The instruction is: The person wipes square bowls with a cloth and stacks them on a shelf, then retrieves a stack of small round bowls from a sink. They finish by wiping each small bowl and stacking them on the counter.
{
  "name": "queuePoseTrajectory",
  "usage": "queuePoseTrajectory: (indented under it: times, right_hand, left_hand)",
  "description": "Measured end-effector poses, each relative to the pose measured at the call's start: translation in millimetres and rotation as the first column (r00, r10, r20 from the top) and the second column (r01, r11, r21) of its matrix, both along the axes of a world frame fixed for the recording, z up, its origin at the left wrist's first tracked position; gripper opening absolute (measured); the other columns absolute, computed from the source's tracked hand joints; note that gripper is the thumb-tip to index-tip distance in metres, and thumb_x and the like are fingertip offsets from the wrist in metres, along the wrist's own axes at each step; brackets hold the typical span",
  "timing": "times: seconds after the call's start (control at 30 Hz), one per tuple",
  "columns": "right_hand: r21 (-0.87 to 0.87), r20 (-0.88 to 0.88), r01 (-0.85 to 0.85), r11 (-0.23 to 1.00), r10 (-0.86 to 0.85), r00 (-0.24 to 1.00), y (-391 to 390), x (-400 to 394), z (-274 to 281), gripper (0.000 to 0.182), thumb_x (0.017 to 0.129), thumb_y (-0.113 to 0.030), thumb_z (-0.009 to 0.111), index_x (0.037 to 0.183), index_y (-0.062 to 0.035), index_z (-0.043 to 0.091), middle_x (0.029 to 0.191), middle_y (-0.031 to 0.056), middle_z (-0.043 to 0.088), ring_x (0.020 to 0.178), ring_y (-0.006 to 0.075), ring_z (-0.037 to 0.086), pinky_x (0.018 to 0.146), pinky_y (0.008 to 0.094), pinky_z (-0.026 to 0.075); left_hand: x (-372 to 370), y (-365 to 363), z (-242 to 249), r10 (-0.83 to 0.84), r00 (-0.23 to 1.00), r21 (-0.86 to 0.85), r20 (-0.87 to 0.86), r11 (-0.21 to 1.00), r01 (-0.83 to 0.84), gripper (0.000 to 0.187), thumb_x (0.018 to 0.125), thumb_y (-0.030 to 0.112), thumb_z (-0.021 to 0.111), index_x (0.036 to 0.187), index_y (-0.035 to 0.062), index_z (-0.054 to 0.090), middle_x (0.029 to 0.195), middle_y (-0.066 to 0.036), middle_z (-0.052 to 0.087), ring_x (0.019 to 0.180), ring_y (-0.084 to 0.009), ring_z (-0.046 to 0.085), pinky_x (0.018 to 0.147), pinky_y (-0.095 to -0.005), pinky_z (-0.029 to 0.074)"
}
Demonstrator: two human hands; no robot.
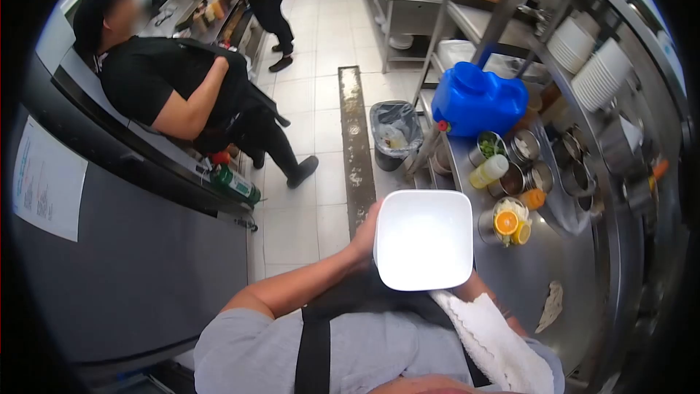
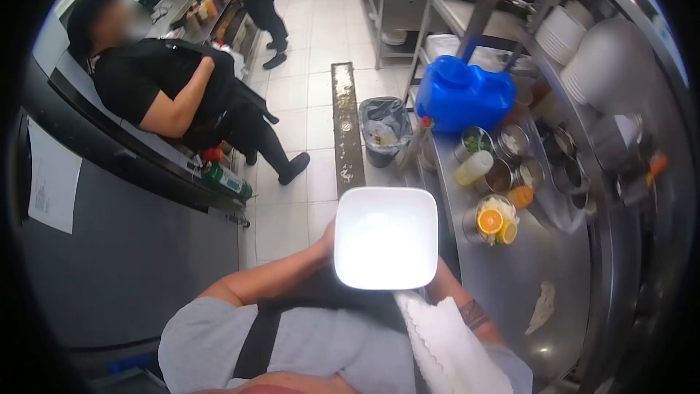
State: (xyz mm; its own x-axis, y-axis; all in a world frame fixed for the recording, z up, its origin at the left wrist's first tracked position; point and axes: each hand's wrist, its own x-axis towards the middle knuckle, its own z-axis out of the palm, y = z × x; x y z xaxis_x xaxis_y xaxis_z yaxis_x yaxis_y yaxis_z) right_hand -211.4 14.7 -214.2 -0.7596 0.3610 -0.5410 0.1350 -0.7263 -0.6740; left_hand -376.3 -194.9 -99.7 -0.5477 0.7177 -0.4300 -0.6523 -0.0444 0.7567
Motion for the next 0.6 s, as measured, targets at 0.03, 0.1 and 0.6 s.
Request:
queuePoseTrajectory:
  times: [0.03, 0.1, 0.6]
  right_hand:
    - [0.004, -0.01, -0.038, 0.999, 0.038, 0.999, 13.3, -24.1, -1.0, 0.054, 0.108, -0.047, 0.053, 0.135, -0.0008, 0.061, 0.121, 0.0131, 0.069, 0.103, 0.0208, 0.07, 0.089, 0.0353, 0.058]
    - [0.012, -0.029, -0.125, 0.992, 0.126, 0.992, 39.3, -79.1, 0.9, 0.054, 0.108, -0.047, 0.053, 0.135, -0.0009, 0.061, 0.121, 0.0131, 0.069, 0.103, 0.0208, 0.07, 0.089, 0.0353, 0.058]
    - [0.013, -0.099, -0.344, 0.939, 0.344, 0.934, 85.5, -441.9, 16.3, 0.053, 0.108, -0.045, 0.053, 0.135, -0.0011, 0.061, 0.121, 0.0131, 0.069, 0.103, 0.0208, 0.07, 0.089, 0.0353, 0.058]
  left_hand:
    - [-12.1, 5.1, 0.4, 0.029, 0.999, -0.011, 0.017, 1.0, -0.029, 0.067, 0.111, 0.057, 0.028, 0.144, 0.0048, 0.053, 0.132, -0.011, 0.064, 0.119, -0.0197, 0.062, 0.105, -0.0346, 0.048]
    - [-42.7, 16.8, 12.6, 0.097, 0.995, 0.03, -0.006, 0.995, -0.097, 0.069, 0.111, 0.058, 0.027, 0.146, 0.0047, 0.052, 0.132, -0.011, 0.064, 0.118, -0.0197, 0.063, 0.103, -0.0352, 0.05]
    - [-350.6, 44.2, -64.6, 0.22, 0.975, 0.114, -0.018, 0.97, -0.216, 0.045, 0.11, 0.026, 0.049, 0.149, 0.0023, 0.046, 0.137, -0.014, 0.061, 0.12, -0.022, 0.064, 0.101, -0.0357, 0.055]
